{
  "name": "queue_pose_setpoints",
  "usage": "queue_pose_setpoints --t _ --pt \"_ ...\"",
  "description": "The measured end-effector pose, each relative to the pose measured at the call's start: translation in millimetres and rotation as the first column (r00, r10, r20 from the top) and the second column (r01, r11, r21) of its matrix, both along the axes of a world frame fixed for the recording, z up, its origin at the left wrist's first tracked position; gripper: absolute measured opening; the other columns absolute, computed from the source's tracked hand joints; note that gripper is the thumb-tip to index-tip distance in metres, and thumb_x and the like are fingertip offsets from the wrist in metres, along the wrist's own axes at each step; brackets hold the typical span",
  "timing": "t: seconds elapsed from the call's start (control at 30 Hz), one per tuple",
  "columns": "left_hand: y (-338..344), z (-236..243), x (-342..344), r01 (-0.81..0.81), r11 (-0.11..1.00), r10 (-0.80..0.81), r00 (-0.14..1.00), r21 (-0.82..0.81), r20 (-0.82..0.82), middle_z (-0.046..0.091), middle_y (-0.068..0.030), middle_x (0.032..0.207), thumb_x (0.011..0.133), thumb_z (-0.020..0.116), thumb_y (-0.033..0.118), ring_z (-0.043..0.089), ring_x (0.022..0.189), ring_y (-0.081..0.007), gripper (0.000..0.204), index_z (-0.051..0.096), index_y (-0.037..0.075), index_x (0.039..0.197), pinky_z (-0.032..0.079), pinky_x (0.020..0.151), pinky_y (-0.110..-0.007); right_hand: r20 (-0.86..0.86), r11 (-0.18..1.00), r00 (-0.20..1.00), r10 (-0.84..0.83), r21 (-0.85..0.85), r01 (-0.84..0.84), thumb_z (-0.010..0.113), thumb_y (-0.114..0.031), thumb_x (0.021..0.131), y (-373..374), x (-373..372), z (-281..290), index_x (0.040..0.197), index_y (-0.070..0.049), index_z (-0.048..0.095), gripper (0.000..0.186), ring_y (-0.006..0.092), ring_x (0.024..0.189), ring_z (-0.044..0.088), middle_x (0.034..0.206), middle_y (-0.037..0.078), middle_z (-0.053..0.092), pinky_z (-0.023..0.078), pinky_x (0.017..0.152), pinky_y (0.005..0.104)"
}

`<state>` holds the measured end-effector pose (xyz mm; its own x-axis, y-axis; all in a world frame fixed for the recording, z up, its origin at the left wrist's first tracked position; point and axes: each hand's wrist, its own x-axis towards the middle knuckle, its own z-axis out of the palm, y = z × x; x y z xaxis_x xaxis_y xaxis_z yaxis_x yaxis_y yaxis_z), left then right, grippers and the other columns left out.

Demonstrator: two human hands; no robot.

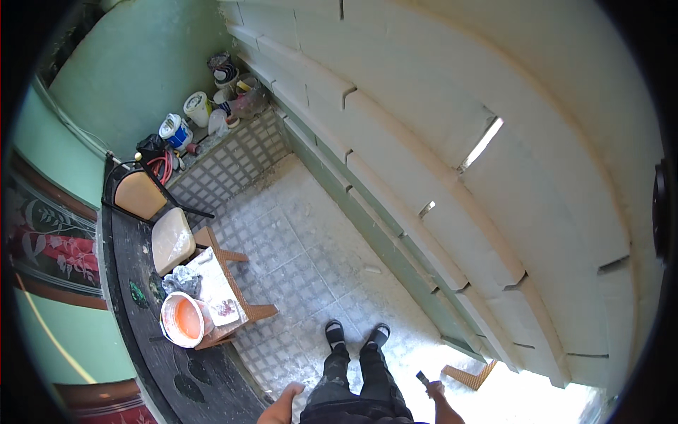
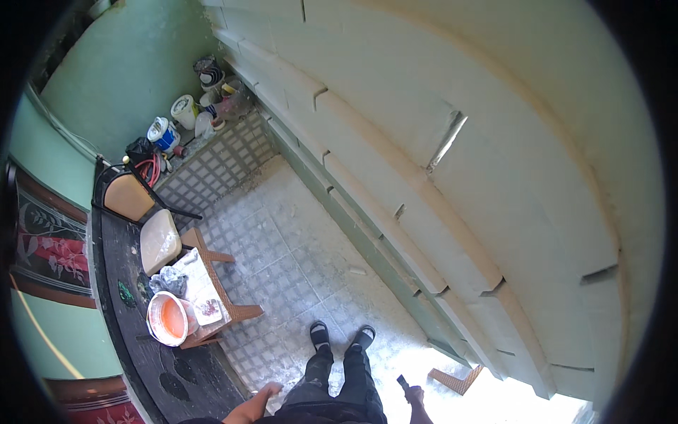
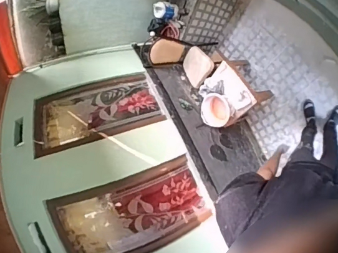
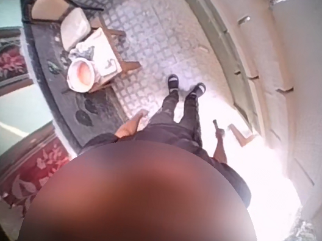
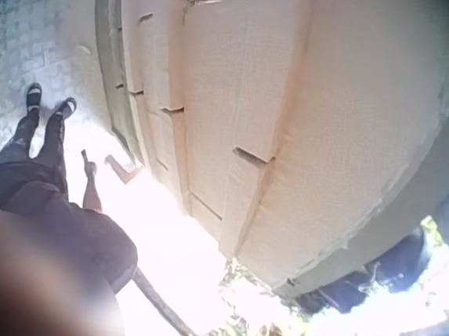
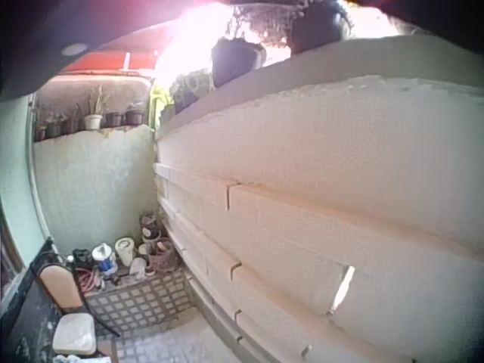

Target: Repairing or preparing a wall using a putty knife and sandpaper.

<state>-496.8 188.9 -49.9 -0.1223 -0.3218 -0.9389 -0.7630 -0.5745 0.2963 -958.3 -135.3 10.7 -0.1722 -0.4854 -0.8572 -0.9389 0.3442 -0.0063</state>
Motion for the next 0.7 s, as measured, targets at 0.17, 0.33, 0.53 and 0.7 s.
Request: queue_pose_setpoints --t 0.17,0.33,0.53,0.7 --pt "-145 -1 49 -0.384 0.845 0.466 0.87 -0.371 0.159 0.055 -0.0242 0.121 0.091 0.038 0.038 0.051 0.116 -0.0391 0.048 0.059 0.004 0.117 0.041 0.097 -0.045 0.21 0.964 0.977 -0.048 -0.246 0.101 0.064 -0.022 0.077 -38 64 -8 0.09 0.001 0.063 0.026 0.0249 0.062 0.067 0.076 0.017 0.068 0.054 0.058 0.0366" --pt "-287 81 57 -0.589 0.491 0.67 0.726 -0.642 -0.153 0.051 -0.0221 0.13 0.092 0.042 0.04 0.046 0.124 -0.0356 0.05 0.052 0.008 0.129 0.035 0.105 -0.041 0.185 0.934 0.981 0.055 -0.356 0.015 0.055 -0.023 0.077 -45 91 19 0.102 0.0 0.058 0.034 0.0403 0.096 0.062 0.093 0.026 0.065 0.047 0.085 0.0455" --pt "-262 66 58 -0.47 0.604 0.579 0.814 -0.644 -0.052 0.056 -0.0228 0.122 0.09 0.044 0.041 0.052 0.116 -0.0392 0.049 0.058 0.006 0.121 0.04 0.099 -0.043 0.099 0.947 0.993 0.06 -0.321 -0.025 0.063 -0.034 0.077 -26 82 8 0.099 -0.001 0.066 0.04 0.0317 0.086 0.067 0.089 0.021 0.068 0.053 0.077 0.0378" --pt "-142 21 54 -0.282 0.805 0.405 0.904 -0.522 0.136 0.06 -0.022 0.114 0.087 0.043 0.036 0.056 0.109 -0.0392 0.042 0.065 0.004 0.103 0.045 0.092 -0.047 0.118 0.964 0.983 0.141 -0.244 -0.109 0.059 -0.036 0.084 1 52 -11 0.108 -0.008 0.062 0.037 0.0279 0.081 0.066 0.08 0.011 0.067 0.051 0.077 0.0418"
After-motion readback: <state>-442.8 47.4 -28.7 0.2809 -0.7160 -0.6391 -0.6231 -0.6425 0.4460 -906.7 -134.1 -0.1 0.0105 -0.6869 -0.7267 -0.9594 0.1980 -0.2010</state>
